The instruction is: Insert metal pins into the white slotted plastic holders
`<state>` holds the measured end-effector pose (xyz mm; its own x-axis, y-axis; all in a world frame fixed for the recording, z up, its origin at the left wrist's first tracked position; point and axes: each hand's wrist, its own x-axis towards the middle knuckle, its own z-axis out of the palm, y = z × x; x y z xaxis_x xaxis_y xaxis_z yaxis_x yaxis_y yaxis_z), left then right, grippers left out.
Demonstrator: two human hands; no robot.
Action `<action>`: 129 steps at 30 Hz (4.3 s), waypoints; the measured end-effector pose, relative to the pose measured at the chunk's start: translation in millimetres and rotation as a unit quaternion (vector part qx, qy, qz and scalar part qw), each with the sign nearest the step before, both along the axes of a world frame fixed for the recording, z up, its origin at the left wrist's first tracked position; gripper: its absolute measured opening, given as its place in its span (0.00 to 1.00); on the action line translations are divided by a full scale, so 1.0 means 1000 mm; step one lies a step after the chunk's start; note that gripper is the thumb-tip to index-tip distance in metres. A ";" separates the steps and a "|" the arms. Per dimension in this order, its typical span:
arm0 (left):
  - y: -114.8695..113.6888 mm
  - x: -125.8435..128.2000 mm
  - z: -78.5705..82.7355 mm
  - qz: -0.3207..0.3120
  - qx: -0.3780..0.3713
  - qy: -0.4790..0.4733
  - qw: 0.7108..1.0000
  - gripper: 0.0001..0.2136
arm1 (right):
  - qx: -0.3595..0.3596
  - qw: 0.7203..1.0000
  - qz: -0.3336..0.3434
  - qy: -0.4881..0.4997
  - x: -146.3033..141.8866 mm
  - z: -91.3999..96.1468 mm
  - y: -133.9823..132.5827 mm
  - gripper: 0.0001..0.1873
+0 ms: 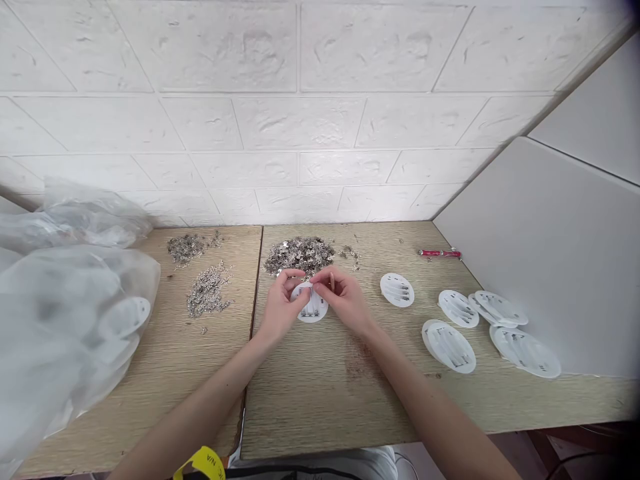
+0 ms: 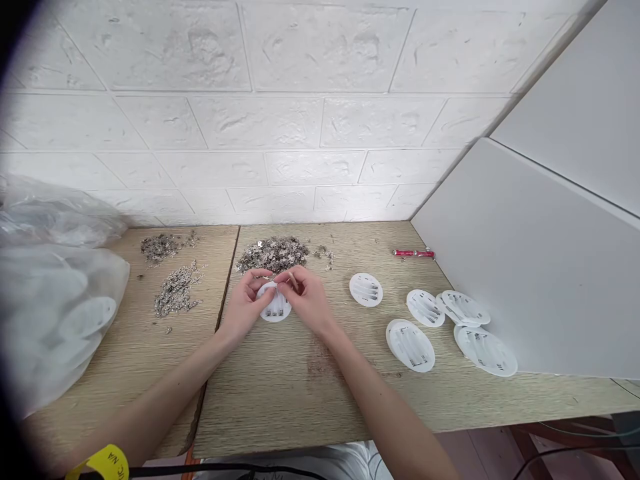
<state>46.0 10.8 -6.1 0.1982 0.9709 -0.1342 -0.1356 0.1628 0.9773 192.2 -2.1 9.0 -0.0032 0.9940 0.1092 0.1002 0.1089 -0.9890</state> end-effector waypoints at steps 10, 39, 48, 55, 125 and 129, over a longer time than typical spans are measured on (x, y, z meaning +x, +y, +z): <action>0.004 -0.009 -0.003 -0.129 -0.040 -0.162 0.977 0.24 | -0.157 0.929 -0.076 0.328 -0.004 -0.006 0.006 0.15; 0.010 -0.004 -0.005 -0.065 -0.070 -0.211 0.973 0.19 | 0.006 0.998 -0.064 0.021 0.010 0.000 0.002 0.17; 0.009 -0.003 0.003 -0.034 -0.088 -0.211 0.973 0.16 | -0.012 0.998 -0.037 -0.059 0.014 0.000 0.002 0.19; 0.007 -0.004 -0.005 -0.008 -0.014 -0.110 0.994 0.20 | 0.004 0.972 0.024 -0.233 0.014 0.001 0.001 0.21; 0.008 -0.001 -0.001 -0.022 -0.036 -0.154 0.987 0.21 | -0.063 0.941 0.108 -0.315 0.018 0.012 0.000 0.19; 0.007 -0.001 -0.002 -0.018 -0.040 -0.143 0.989 0.22 | -0.077 0.940 0.094 -0.318 0.016 0.012 0.000 0.18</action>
<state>45.0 18.2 -7.9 0.2740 0.9509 -0.1437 -0.3976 0.2480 0.8834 208.0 -2.4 21.3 -0.1959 0.9733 -0.1196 0.6700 0.0438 -0.7411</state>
